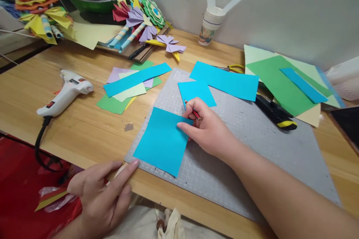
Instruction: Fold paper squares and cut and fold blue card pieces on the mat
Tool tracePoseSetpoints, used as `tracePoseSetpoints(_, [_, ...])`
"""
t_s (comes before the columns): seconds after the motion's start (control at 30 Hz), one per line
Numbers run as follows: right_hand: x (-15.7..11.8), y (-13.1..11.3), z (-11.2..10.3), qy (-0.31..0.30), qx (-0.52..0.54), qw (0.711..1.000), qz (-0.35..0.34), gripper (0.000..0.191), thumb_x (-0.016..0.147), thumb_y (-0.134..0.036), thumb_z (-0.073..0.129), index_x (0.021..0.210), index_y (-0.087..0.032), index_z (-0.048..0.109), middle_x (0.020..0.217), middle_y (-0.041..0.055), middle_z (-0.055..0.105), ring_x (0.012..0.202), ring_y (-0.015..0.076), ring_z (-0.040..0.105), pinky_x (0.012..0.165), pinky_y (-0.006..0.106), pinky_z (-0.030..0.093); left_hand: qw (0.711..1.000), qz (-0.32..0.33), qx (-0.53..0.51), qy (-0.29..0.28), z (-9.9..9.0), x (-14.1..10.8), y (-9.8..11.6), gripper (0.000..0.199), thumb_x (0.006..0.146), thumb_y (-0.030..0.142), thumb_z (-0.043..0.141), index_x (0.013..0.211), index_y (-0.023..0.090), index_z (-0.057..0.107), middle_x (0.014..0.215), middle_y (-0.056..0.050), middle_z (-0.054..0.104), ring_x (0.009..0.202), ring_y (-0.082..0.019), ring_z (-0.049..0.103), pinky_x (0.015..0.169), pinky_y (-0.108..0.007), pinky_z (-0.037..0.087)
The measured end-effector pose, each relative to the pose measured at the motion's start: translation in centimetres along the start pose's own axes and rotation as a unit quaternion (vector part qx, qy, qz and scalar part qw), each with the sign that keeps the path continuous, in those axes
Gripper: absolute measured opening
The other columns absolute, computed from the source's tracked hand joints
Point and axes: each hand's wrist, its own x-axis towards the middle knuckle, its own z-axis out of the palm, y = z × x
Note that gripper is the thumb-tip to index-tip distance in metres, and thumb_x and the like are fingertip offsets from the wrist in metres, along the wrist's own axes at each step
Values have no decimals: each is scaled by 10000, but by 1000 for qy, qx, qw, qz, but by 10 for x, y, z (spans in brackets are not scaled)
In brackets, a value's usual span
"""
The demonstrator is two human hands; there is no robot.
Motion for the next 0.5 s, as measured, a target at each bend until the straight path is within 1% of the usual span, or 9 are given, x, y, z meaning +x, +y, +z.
tracePoseSetpoints(0.13, [0, 3, 0, 8, -3, 1000, -11, 319, 752, -288, 722, 799, -253, 408, 831, -9, 546, 465, 69, 410, 365, 230, 379, 999, -10, 13, -43, 0, -1, 0, 600, 759, 270, 594, 1343, 372, 504, 989, -56, 627, 863, -246, 559, 716, -450, 441])
tracePoseSetpoints(0.23, [0, 5, -1, 10, -9, 1000, -11, 323, 767, -304, 724, 809, -257, 407, 853, -1, 554, 470, 75, 422, 360, 232, 386, 999, -6, 17, -40, 2, -2, -1, 608, 759, 282, 586, 1353, 374, 495, 951, -57, 633, 846, -247, 559, 725, -462, 430])
tracePoseSetpoints(0.4, [-2, 8, -2, 10, -30, 999, -15, 309, 786, -309, 715, 823, -263, 412, 865, 4, 556, 467, 75, 438, 360, 232, 407, 999, -6, 17, -42, 5, -7, -4, 551, 783, 384, 605, 1326, 415, 516, 929, -41, 629, 829, -234, 556, 740, -451, 430])
tracePoseSetpoints(0.5, [-2, 9, -2, 16, -36, 999, -13, 317, 785, -317, 716, 818, -258, 407, 855, 5, 552, 455, 72, 437, 350, 228, 408, 999, -6, 40, -12, 8, -8, -4, 473, 828, 447, 533, 1300, 417, 543, 926, -45, 604, 830, -226, 534, 735, -436, 414])
